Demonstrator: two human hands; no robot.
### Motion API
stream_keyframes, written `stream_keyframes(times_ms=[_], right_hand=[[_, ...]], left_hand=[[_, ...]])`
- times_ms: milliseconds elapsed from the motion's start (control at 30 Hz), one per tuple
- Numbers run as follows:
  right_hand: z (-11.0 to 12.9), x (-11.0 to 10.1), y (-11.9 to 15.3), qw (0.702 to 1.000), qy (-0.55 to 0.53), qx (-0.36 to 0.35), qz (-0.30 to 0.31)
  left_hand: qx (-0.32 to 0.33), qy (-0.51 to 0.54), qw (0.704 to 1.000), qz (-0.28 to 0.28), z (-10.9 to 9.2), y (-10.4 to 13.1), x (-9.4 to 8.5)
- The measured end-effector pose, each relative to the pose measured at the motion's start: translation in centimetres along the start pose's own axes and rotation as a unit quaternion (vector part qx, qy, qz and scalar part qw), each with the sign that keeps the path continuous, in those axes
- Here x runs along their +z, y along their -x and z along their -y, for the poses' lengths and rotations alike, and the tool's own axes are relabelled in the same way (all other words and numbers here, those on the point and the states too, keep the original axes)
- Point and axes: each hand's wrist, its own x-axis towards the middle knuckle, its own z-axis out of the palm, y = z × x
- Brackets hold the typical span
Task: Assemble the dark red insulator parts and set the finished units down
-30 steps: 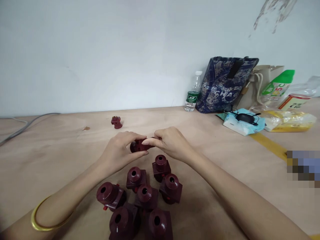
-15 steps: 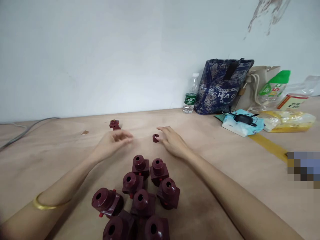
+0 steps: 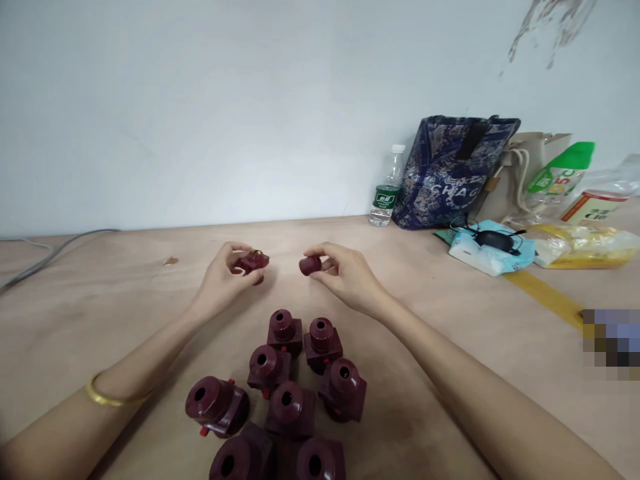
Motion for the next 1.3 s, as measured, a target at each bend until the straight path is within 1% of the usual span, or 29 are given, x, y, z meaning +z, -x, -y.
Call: stream_keyframes(times_ms=[67,133,233,300,367,500,567,600,667,767,867,933,967,1033,1100,1167,1233,1300], right_hand=[[1.5,-0.1,0.1,0.999,-0.032,-0.013,-0.005],[2.7,-0.2,0.3,0.999,-0.029,-0.043,-0.009],[3.7,-0.1,0.6,0.996,-0.004,-0.094,-0.002],[3.9,0.1,0.8,0.993,0.004,-0.114,0.007],[3.8,0.2,0.8,0.994,0.014,-0.109,0.008],[3.4,0.4,0.6,0.996,0.08,-0.028,-0.008],[3.3,0.3,0.6,0.993,0.116,-0.001,0.005],[3.3,0.2,0.5,0.992,0.121,0.001,0.016],[3.4,0.1,0.6,0.994,0.102,-0.021,0.036],[3.6,0.2,0.7,0.997,0.049,-0.054,0.033],[3.7,0.5,0.8,0.998,0.039,-0.018,0.045],[3.7,0.4,0.8,0.998,0.045,0.003,0.053],[3.7,0.1,0.7,0.998,0.046,0.008,0.049],[3.4,-0.5,0.5,0.999,0.041,0.016,0.028],[3.0,-1.4,0.3,0.999,0.029,0.031,0.007],[2.5,-2.1,0.2,0.999,0.019,0.047,-0.006],[2.0,-2.5,0.3,0.998,0.003,0.064,-0.009],[1.9,-2.6,0.5,0.996,-0.017,0.083,0.008]], left_hand=[[0.057,-0.015,0.997,0.043,-2.4,1.6,-0.4],[0.108,-0.028,0.992,0.066,-4.2,2.6,-0.7],[0.175,-0.054,0.98,0.072,-5.7,3.2,-0.9],[0.205,-0.083,0.973,0.071,-6.0,3.3,-0.9],[0.221,-0.108,0.967,0.069,-5.9,3.3,-0.7],[0.255,-0.139,0.955,0.055,-5.6,3.3,-0.4],[0.266,-0.153,0.95,0.054,-5.4,3.3,-0.3],[0.267,-0.157,0.949,0.054,-5.3,3.3,-0.3],[0.264,-0.161,0.95,0.051,-5.3,3.3,-0.2],[0.259,-0.161,0.951,0.052,-5.5,3.3,-0.2],[0.259,-0.142,0.954,0.053,-5.7,3.3,-0.3],[0.227,-0.111,0.966,0.049,-5.6,3.3,-0.5],[0.193,-0.091,0.976,0.049,-5.3,3.5,-0.8],[0.097,-0.04,0.993,0.059,-4.6,4.0,-1.4],[-0.002,0.029,0.996,0.086,-3.6,5.1,-2.1],[-0.065,0.108,0.983,0.132,-2.8,6.4,-2.8],[-0.098,0.182,0.961,0.183,-2.4,7.7,-3.5],[-0.123,0.245,0.937,0.215,-2.4,8.5,-4.1]])
